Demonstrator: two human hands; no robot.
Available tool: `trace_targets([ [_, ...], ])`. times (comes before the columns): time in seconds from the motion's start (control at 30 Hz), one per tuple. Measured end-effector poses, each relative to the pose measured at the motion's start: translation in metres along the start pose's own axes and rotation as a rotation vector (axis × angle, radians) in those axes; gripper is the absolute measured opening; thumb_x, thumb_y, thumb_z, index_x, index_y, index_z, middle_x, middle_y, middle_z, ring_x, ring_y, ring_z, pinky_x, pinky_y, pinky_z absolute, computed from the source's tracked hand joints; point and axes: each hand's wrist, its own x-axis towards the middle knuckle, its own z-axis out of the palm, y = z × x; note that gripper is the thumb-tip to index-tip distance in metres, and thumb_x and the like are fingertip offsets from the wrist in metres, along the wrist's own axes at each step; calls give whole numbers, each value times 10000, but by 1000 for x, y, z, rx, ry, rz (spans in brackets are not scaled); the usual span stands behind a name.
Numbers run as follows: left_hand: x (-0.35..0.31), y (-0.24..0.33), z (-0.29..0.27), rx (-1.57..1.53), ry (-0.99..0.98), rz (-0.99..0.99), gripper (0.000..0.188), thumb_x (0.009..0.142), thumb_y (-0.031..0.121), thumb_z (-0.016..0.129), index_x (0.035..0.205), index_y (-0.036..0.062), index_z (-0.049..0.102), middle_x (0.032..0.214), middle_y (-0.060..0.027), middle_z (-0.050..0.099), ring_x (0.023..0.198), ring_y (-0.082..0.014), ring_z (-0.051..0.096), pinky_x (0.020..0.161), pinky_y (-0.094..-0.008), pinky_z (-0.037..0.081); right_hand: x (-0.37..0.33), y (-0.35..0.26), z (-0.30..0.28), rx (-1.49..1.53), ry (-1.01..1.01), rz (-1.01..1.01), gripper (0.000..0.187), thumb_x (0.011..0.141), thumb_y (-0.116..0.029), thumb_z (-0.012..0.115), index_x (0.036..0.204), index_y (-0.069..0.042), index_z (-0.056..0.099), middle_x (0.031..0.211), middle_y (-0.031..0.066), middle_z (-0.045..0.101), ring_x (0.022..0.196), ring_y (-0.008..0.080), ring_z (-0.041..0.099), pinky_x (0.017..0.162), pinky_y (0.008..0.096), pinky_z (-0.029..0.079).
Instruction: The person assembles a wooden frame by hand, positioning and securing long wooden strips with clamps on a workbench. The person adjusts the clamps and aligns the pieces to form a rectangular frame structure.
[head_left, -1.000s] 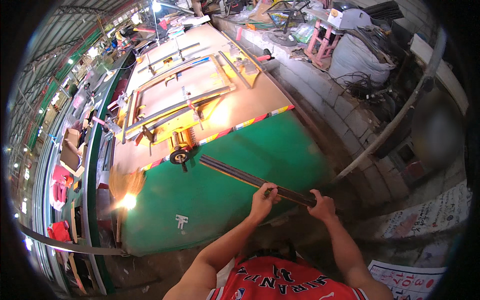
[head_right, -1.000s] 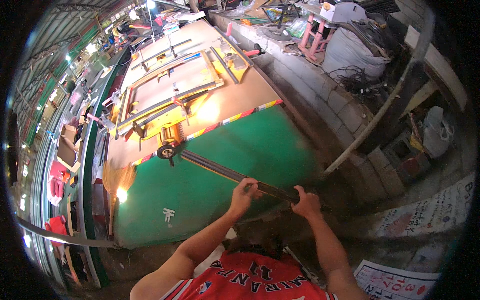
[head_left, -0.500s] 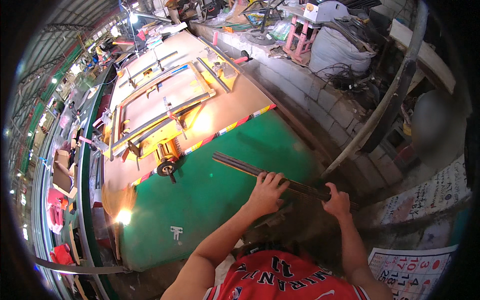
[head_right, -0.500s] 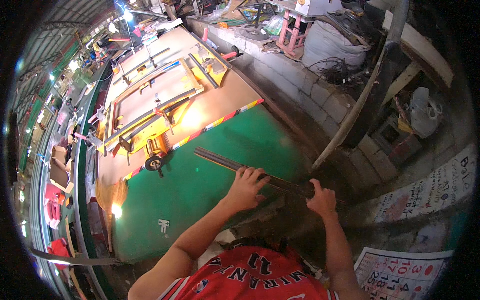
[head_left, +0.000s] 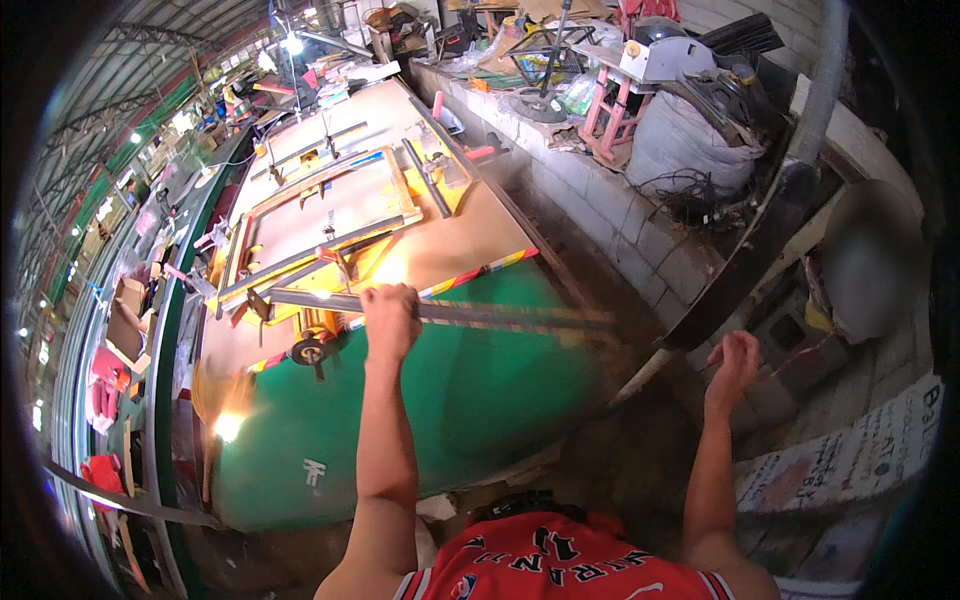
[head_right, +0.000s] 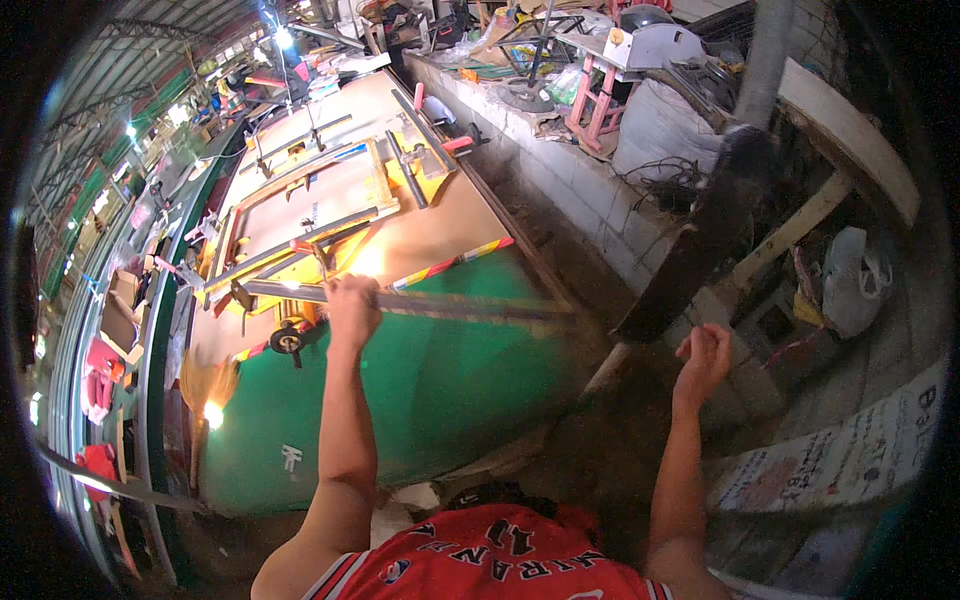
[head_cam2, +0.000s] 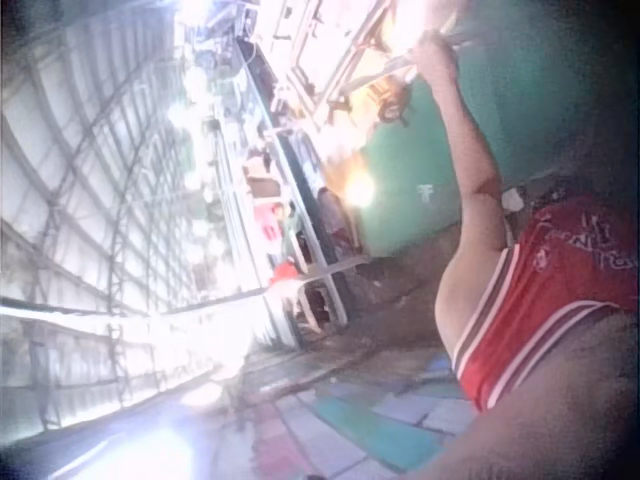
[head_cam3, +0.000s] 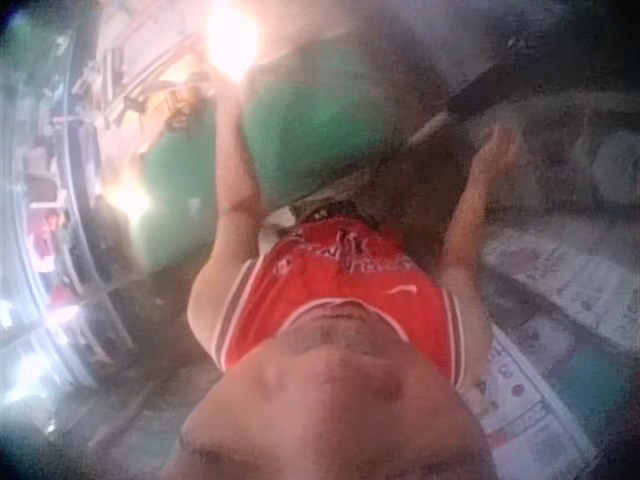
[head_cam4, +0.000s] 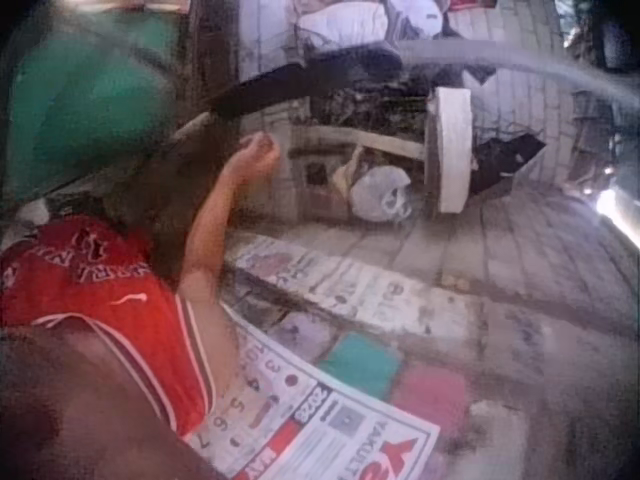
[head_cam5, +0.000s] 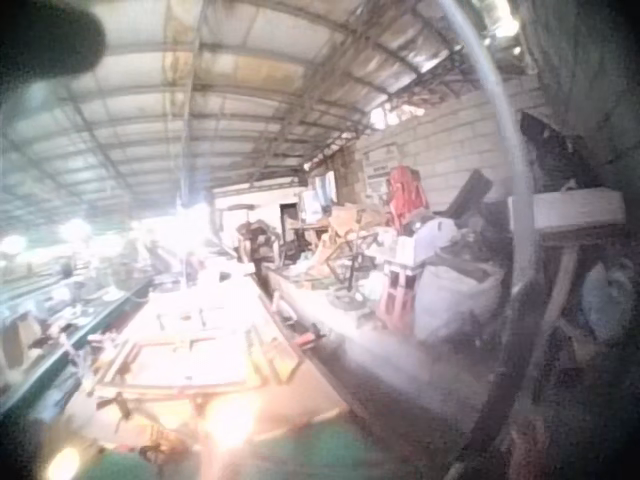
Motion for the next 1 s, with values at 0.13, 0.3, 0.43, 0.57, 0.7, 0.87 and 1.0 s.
trace_targets([
  [0.13, 34, 71, 10, 55, 116, -118, 116, 691, 29, 638, 768, 114, 653, 799, -51, 626, 820, -253, 599, 799, -439, 386, 84, 53, 13, -523, -244, -438, 513, 818, -62, 665, 1292, 25, 490, 1210, 199, 573, 1096, 304, 588, 968, 419, 471],
  [0.3, 48, 191, 49, 18, 60, -24, 115, 729, 65, 621, 814, 126, 667, 824, -52, 626, 873, -248, 607, 799, -445, 411, 132, -17, 89, -828, -968, -617, 722, 775, -203, 724, 1411, -46, 419, 1348, 199, 508, 1299, 340, 456, 1112, 534, 302],
  [0.43, 56, 253, 86, -72, -48, -23, 178, 729, 54, 632, 895, 105, 671, 810, -78, 600, 847, -265, 600, 808, -452, 408, 149, -56, 98, -1023, -1380, -518, 731, 799, -299, 721, 1431, -92, 418, 1120, 194, 656, 1044, 344, 641, 926, 481, 494],
  [0.57, 71, 288, 96, -258, 123, 100, 392, 672, 43, 705, 1057, 92, 659, 932, -82, 610, 964, -290, 586, 879, -455, 395, 181, -2, 87, -1165, -1149, -565, 688, 843, -326, 680, 1447, -132, 413, 931, 147, 711, 860, 338, 690, 758, 476, 527],
  [0.7, 61, 285, 76, -204, 180, -44, 581, 684, 40, 758, 1240, 89, 595, 1203, -117, 576, 1143, -326, 528, 1003, -486, 358, 211, 34, 90, -1075, -1113, -467, 619, 847, -345, 678, 1391, -144, 462, 921, 171, 710, 860, 355, 690, 742, 479, 527],
  [0.87, 4, 244, 97, -557, 109, -477, 376, 829, 53, 711, 1193, 26, 620, 1075, -114, 649, 977, -266, 611, 891, -411, 475, 252, 91, 118, -848, -1038, -521, 623, 798, -376, 756, 1324, -158, 503, 816, 173, 704, 785, 393, 679, 704, 499, 517],
  [1.0, -2, 261, 79, -1155, 373, -981, 239, 915, 30, 627, 1144, -40, 642, 1003, -132, 682, 855, -191, 632, 822, -355, 507, 261, 109, 167, -736, -1146, -525, 586, 783, -344, 780, 1272, -146, 526, 810, 179, 708, 781, 395, 688, 701, 507, 521],
])
